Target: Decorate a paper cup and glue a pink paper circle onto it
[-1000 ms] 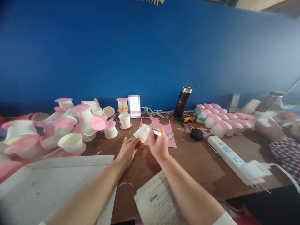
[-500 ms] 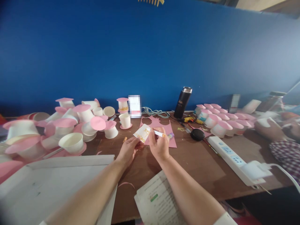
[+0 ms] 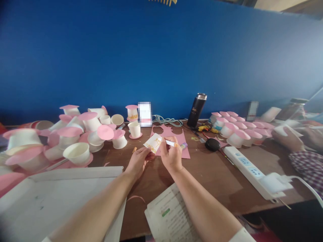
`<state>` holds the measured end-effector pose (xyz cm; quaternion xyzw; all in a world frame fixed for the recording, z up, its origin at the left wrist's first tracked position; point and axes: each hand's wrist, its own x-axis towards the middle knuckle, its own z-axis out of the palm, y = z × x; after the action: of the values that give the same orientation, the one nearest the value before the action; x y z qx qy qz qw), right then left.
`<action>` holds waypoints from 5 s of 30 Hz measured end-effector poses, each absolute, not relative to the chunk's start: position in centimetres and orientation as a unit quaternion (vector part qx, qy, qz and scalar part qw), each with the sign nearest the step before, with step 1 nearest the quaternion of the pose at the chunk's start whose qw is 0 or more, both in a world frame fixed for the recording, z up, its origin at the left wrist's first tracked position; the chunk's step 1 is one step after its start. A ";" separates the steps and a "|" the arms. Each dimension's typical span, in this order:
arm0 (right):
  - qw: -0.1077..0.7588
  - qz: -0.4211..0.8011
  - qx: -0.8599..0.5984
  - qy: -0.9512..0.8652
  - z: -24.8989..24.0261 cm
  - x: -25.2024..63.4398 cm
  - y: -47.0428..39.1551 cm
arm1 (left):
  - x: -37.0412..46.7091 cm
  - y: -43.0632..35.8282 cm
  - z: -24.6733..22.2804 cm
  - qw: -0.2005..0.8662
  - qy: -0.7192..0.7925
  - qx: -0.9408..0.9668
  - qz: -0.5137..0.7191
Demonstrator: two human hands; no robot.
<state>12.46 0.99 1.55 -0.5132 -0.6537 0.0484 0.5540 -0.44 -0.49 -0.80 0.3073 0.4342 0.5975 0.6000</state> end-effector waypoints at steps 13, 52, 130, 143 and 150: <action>0.553 0.055 -0.509 -0.658 1.6 12.4 0.9 | -0.5 -0.5 -0.7 0.603 0.434 0.304 0.597; 0.556 0.073 -0.503 -0.658 1.6 12.3 0.7 | -0.5 -0.6 -0.2 0.619 0.412 0.252 0.619; 0.543 0.067 -0.498 -0.673 1.4 12.3 0.8 | -0.5 -0.7 -0.4 0.564 0.474 0.344 0.582; 0.540 0.071 -0.501 -0.673 1.4 12.3 0.8 | -0.8 -0.3 -1.4 0.553 0.480 0.361 0.577; 0.549 0.077 -0.496 -0.668 1.5 12.3 0.6 | -0.7 -0.4 -1.1 0.545 0.487 0.366 0.577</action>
<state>12.25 0.62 1.50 -0.4962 -0.6684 0.0766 0.5489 -0.74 -0.41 -1.10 0.3659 0.4867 0.5766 0.5447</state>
